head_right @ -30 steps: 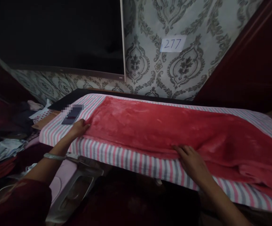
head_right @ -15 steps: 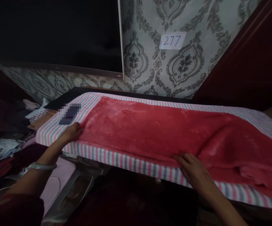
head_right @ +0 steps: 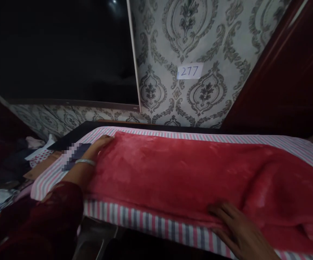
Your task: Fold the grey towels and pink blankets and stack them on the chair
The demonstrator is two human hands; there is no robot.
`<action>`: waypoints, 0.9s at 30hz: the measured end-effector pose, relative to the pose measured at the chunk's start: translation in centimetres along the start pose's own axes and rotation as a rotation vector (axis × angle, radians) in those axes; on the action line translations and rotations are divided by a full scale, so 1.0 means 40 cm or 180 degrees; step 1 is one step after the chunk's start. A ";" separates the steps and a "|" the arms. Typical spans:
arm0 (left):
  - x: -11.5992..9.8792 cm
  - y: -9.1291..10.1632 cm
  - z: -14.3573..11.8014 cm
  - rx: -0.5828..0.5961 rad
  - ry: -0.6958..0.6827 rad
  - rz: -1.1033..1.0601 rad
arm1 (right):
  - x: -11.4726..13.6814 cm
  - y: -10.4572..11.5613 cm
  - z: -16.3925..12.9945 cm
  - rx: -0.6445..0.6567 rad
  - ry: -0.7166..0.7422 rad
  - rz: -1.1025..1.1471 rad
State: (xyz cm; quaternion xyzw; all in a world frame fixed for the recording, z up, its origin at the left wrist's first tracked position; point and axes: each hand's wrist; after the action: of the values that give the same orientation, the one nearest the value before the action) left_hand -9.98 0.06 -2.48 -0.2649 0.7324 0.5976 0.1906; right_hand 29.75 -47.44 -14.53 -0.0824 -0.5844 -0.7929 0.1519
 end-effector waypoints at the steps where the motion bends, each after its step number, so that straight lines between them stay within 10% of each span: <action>1: -0.020 -0.008 0.020 -0.0014 0.0011 -0.0013 | -0.004 -0.003 -0.004 -0.0081 0.0014 0.0031; 8: -0.062 -0.085 0.074 -0.0429 0.0013 -0.0065 | -0.041 0.046 0.095 -0.0178 0.0254 0.0317; 13: -0.033 -0.077 0.063 -0.0510 -0.0013 0.0039 | -0.020 0.041 0.458 0.0157 0.0405 0.0441; 19: 0.010 -0.013 0.032 -0.0191 0.0051 0.0443 | 0.052 -0.104 0.884 0.0469 0.0107 -0.0024; 27: 0.025 -0.072 -0.013 -0.0642 -0.0059 0.0853 | 0.034 -0.181 0.981 0.0594 -0.0047 -0.0093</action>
State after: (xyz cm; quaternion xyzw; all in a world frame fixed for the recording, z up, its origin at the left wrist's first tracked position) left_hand -8.96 -1.01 -5.21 -0.1771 0.6957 0.6905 0.0884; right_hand 24.17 -8.31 -8.73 -0.0652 -0.6579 -0.7365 0.1430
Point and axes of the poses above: each hand's wrist, its own z-axis towards the middle knuckle, its own y-axis out of the back of the hand, x = y × z, and after that the axes turned 7 degrees about y, right-handed
